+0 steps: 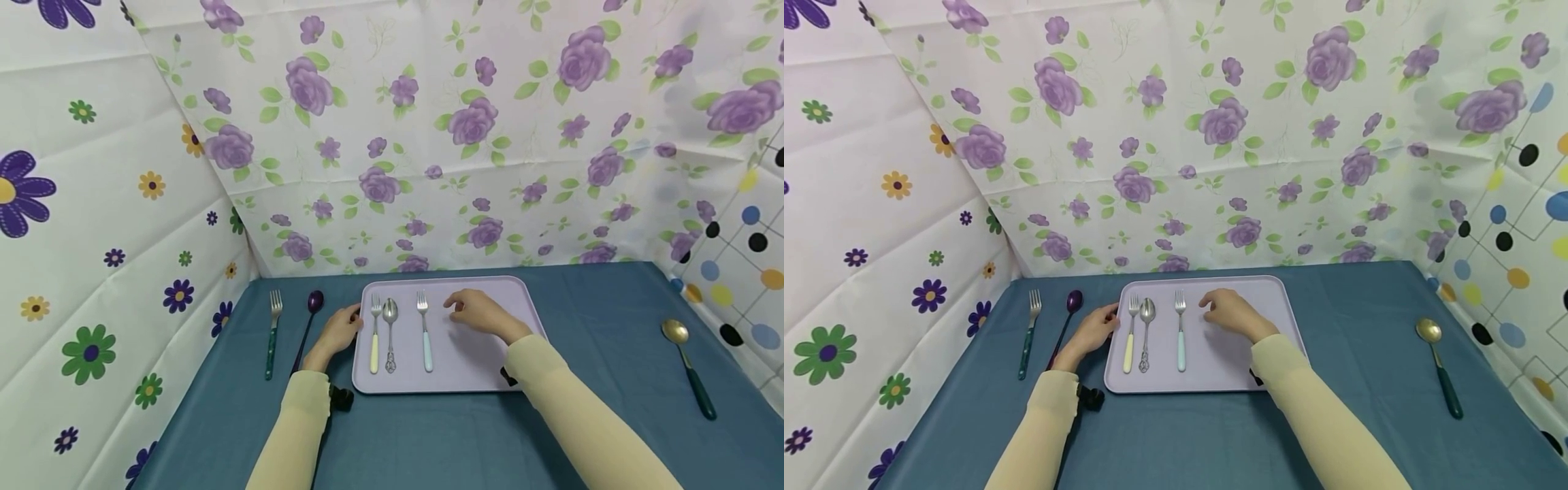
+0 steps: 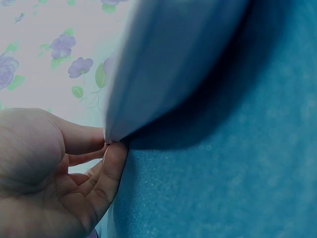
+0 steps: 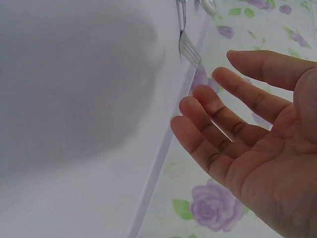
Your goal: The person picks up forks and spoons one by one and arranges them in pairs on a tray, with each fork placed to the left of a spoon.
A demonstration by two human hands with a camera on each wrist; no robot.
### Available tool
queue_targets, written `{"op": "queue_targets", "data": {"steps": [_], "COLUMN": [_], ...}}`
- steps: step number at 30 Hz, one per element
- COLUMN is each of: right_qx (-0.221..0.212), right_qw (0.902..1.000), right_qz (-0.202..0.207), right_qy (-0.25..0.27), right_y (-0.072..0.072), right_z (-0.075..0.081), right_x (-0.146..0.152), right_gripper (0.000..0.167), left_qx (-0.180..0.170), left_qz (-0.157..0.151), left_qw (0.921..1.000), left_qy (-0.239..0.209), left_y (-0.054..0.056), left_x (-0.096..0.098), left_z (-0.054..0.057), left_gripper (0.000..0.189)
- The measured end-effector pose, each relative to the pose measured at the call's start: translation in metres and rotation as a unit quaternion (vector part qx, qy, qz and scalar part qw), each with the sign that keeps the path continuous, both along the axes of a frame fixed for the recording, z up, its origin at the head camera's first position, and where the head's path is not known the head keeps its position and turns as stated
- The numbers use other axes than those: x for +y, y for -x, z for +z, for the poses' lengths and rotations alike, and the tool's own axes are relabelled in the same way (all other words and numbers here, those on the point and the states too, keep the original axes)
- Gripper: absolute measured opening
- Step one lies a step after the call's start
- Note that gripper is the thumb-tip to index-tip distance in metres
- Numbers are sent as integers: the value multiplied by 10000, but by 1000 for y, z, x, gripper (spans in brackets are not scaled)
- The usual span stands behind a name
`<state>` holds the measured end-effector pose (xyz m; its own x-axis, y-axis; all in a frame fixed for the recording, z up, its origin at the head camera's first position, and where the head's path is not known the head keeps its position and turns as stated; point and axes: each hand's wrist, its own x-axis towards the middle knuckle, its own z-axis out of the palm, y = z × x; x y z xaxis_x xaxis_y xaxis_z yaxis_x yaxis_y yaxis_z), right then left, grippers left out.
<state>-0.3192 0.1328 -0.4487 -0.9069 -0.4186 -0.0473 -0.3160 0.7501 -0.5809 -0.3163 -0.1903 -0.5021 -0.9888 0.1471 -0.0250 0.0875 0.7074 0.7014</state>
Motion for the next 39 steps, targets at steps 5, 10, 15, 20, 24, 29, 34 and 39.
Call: {"op": "queue_targets", "data": {"steps": [5,10,15,20,24,29,34,39], "right_qx": [46,9,-120,-183,-112,-51,-62,-66], "right_qw": [10000,10000,9999,9998,9999,9999,9997,9992], "right_qz": [45,88,33,6,23,64,99,138], "right_qy": [4,40,-10,27,37,115,209,370], "right_y": [1,1,-1,-2,-3,-3,-2,-4], "right_z": [1,2,4,7,9,10,10,13], "right_x": [10,19,28,38,47,56,66,77], "right_gripper": [31,31,32,33,33,32,33,32], "left_qx": [-33,-43,12,36,43,37,53,30], "left_qz": [1,21,13,32,29,39,28,26], "left_qw": [10000,10000,10000,10000,9999,9999,10000,10000], "left_qy": [-12,-27,5,43,95,97,72,71], "left_y": [1,1,2,2,2,3,3,2], "left_x": [0,-1,-1,-1,0,-1,-1,-1], "left_z": [0,-2,-2,-2,-2,-4,-4,-4], "left_gripper": [46,46,46,46,46,46,46,46]}}
